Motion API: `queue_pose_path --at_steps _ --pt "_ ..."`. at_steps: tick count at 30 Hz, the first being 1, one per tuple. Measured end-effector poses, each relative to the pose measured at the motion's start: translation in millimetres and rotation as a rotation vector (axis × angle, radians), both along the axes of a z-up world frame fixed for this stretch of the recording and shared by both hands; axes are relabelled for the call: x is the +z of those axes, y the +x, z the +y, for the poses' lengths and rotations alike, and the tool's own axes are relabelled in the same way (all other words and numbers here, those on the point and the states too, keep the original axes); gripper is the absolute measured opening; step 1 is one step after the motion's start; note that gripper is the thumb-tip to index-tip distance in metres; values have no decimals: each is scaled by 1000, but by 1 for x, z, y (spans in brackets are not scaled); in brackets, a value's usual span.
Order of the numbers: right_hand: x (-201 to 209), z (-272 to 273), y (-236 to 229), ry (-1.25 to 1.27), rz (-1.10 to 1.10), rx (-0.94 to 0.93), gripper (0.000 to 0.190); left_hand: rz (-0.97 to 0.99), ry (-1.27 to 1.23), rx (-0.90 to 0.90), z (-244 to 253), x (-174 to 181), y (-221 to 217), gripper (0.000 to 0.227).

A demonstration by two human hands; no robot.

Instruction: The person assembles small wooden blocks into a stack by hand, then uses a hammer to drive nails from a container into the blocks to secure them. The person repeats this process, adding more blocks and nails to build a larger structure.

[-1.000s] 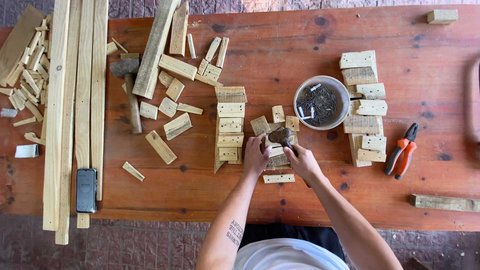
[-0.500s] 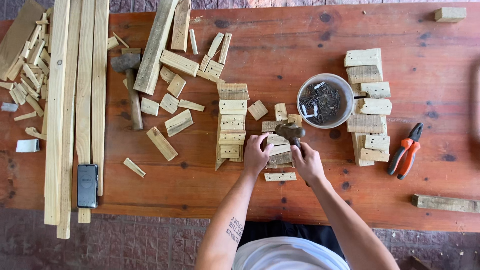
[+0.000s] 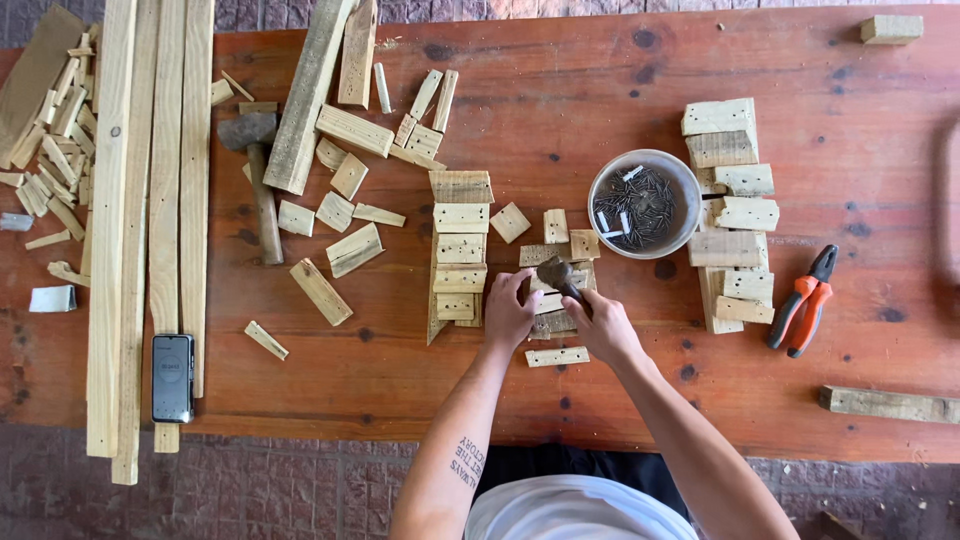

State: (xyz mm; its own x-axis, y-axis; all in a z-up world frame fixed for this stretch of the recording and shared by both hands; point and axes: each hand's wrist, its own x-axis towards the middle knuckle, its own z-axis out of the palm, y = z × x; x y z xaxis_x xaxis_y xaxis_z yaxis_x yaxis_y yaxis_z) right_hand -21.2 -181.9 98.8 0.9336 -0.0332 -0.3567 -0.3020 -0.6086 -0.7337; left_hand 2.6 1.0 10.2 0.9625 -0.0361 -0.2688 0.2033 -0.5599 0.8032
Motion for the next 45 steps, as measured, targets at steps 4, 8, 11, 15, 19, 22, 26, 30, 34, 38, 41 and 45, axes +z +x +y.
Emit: queue_pose_path --at_steps 4,8,11,15,19,22,26,30,34,38,41,45 --pt "-20 -3 -12 38 -54 -70 32 -74 24 -1 -2 -12 -1 43" --pt "6 5 -6 -52 55 -17 35 -46 16 -5 -1 -11 -2 44" --pt "2 -3 -8 -77 133 -3 38 -63 24 -13 0 -14 -4 43" --pt "3 -23 -32 -63 104 -127 35 -226 202 -76 -4 -35 1 44" --pt "5 -59 -66 -152 43 -191 38 -311 324 -196 -5 -25 1 35" --pt "-24 -93 -87 -257 -16 -222 44 -305 331 -182 -7 -33 7 28" --pt "-44 -122 -108 -431 87 -140 46 -263 259 -116 -11 -37 16 14" --pt "-46 -122 -120 -483 155 -133 46 -278 223 -42 -14 -33 20 5" --pt "-73 -127 -133 -466 70 -125 46 -275 204 -16 -16 -32 12 3" --pt "-95 -129 -133 -486 -143 -49 46 -302 149 -32 -12 -12 14 9" --pt "-100 -130 -133 -481 -169 -54 47 -310 157 -30 -9 -6 6 13" --pt "-96 -128 -132 -490 -131 -68 48 -285 163 -7 -3 6 -20 26"
